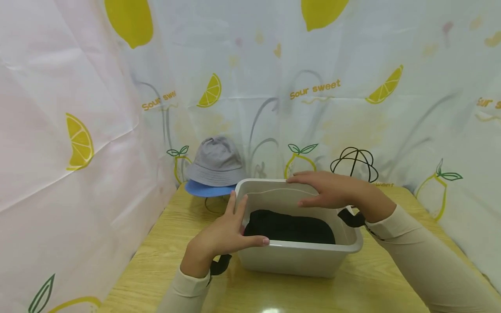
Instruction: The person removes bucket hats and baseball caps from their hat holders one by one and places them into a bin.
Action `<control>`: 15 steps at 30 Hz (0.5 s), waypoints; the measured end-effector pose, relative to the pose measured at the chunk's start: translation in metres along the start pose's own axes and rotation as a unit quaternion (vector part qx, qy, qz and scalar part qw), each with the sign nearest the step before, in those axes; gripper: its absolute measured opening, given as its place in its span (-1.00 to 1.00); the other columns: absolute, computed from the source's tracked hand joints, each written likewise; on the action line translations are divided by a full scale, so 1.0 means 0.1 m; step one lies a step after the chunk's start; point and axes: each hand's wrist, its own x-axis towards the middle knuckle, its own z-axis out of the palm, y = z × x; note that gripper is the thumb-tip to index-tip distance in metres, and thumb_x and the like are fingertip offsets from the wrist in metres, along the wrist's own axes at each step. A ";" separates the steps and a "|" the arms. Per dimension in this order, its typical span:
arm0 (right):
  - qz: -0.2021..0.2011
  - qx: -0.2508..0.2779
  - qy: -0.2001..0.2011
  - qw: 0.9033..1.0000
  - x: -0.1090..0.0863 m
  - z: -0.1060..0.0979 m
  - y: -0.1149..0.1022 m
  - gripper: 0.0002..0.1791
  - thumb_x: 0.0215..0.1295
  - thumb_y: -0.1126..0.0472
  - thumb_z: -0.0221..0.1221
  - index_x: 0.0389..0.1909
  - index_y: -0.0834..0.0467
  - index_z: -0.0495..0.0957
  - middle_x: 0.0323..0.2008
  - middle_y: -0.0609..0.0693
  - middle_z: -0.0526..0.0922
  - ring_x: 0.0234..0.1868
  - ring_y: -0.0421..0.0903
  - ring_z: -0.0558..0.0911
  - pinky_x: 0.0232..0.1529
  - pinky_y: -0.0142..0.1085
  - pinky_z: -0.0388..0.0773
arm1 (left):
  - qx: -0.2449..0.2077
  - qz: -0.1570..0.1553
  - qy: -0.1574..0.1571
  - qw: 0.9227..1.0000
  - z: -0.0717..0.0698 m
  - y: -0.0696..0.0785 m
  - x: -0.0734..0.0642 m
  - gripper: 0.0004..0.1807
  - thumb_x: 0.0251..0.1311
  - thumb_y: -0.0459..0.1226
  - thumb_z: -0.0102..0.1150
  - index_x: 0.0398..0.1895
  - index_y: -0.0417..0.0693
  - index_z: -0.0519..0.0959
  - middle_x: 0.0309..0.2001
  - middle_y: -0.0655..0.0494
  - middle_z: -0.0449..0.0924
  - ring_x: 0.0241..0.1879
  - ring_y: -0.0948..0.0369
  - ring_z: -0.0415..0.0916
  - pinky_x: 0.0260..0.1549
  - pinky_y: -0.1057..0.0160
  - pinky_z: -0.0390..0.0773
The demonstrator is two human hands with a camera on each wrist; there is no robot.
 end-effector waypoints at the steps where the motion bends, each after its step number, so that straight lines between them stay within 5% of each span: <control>1: 0.001 0.004 0.010 1.000 -0.04 -0.01 0.03 -0.24 0.40 -0.22 0.27 0.54 -0.08 0.33 0.52 -0.04 0.36 0.54 0.08 0.33 0.48 0.15 0.28 | 0.001 0.000 0.000 1.000 0.00 0.00 0.00 0.46 -0.13 0.55 0.31 0.71 0.32 -0.32 0.67 -0.05 -0.65 -0.32 0.42 0.57 -0.32 0.31 0.57; 15: 0.043 0.049 0.089 0.994 -0.56 -0.05 0.23 -0.14 0.43 -0.27 0.21 0.63 -0.12 0.14 0.58 -0.04 0.25 0.56 0.13 0.28 0.43 0.20 0.30 | -0.010 0.003 0.000 1.000 0.02 -0.02 0.01 0.46 -0.13 0.54 0.33 0.70 0.38 -0.35 0.67 -0.01 -0.69 -0.40 0.37 0.56 -0.40 0.29 0.57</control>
